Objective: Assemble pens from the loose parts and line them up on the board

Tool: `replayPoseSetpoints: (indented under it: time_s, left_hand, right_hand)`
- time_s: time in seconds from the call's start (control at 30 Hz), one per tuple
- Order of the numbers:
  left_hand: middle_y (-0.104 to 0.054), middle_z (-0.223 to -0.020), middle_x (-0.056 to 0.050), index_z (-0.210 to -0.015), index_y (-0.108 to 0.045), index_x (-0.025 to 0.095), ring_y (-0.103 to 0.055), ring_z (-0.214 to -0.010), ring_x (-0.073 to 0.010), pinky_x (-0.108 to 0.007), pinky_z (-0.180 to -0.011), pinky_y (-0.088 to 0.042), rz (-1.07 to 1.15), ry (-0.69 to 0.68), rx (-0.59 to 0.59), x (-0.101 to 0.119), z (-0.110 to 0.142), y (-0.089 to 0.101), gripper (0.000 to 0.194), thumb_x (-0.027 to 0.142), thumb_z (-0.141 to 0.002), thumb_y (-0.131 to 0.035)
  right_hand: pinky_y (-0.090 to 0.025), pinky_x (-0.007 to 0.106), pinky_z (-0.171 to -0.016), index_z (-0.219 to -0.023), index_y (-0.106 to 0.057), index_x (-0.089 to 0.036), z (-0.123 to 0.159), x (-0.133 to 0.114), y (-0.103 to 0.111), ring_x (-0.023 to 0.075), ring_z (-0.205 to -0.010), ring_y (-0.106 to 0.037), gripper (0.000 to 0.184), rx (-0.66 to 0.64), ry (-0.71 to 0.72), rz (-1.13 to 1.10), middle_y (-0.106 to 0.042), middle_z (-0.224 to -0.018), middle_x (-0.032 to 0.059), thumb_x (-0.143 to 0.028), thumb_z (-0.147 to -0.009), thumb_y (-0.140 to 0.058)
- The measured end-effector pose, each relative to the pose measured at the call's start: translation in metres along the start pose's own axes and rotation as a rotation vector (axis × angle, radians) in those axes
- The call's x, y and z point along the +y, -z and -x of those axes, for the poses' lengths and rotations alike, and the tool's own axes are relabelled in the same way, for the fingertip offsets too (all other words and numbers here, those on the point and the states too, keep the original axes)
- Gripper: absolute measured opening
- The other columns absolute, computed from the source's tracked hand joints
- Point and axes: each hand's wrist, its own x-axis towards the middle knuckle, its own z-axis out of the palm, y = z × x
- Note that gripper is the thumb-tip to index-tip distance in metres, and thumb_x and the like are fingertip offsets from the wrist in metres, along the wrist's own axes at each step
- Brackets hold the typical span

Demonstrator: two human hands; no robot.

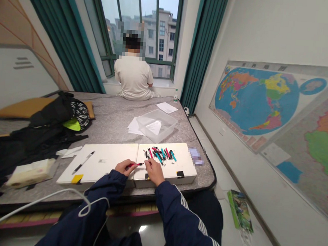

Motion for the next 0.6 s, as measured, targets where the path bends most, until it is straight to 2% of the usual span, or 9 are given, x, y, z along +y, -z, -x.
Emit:
replayPoseSetpoints:
  time_s: [0.1,0.2,0.37,0.6]
  left_hand:
    - [-0.064,-0.072,-0.003,-0.085,-0.067,0.018,-0.057,-0.062,-0.0139,-0.025,-0.058,-0.044,0.008,-0.030,0.069,-0.004,-0.001,0.000,0.023,0.037,-0.085,-0.053]
    - [-0.066,-0.076,-0.005,-0.090,-0.067,0.018,-0.059,-0.069,-0.0163,-0.028,-0.064,-0.047,-0.003,-0.105,0.108,-0.010,-0.004,-0.002,0.020,0.033,-0.085,-0.054]
    - [-0.069,-0.082,-0.005,-0.091,-0.068,0.019,-0.061,-0.075,-0.0181,-0.032,-0.071,-0.048,-0.015,-0.212,0.078,-0.017,-0.005,-0.006,0.017,0.030,-0.084,-0.057]
    - [-0.066,-0.081,-0.006,-0.097,-0.066,0.018,-0.061,-0.072,-0.0166,-0.028,-0.065,-0.048,0.019,-0.088,0.124,-0.016,-0.001,-0.012,0.021,0.030,-0.087,-0.051]
  right_hand:
    - [-0.034,0.021,-0.056,-0.078,-0.059,-0.017,0.000,-0.001,0.001,0.0112,-0.055,-0.051,0.036,0.009,0.001,-0.007,-0.058,-0.059,-0.0012,-0.044,-0.091,-0.039]
    - [-0.034,0.021,-0.055,-0.078,-0.061,-0.017,0.001,0.000,0.000,0.0110,-0.055,-0.049,0.033,0.019,0.033,-0.004,-0.056,-0.059,-0.0015,-0.043,-0.089,-0.044]
    - [-0.036,0.020,-0.053,-0.090,-0.062,-0.017,0.002,0.003,-0.004,0.0102,-0.053,-0.049,0.023,0.013,0.052,-0.071,-0.056,-0.062,-0.0022,-0.037,-0.085,-0.052]
    - [-0.041,0.021,-0.056,-0.118,-0.057,-0.016,0.007,0.005,-0.005,0.0098,-0.054,-0.048,0.039,0.104,0.072,-0.112,-0.056,-0.066,-0.0023,-0.032,-0.082,-0.055]
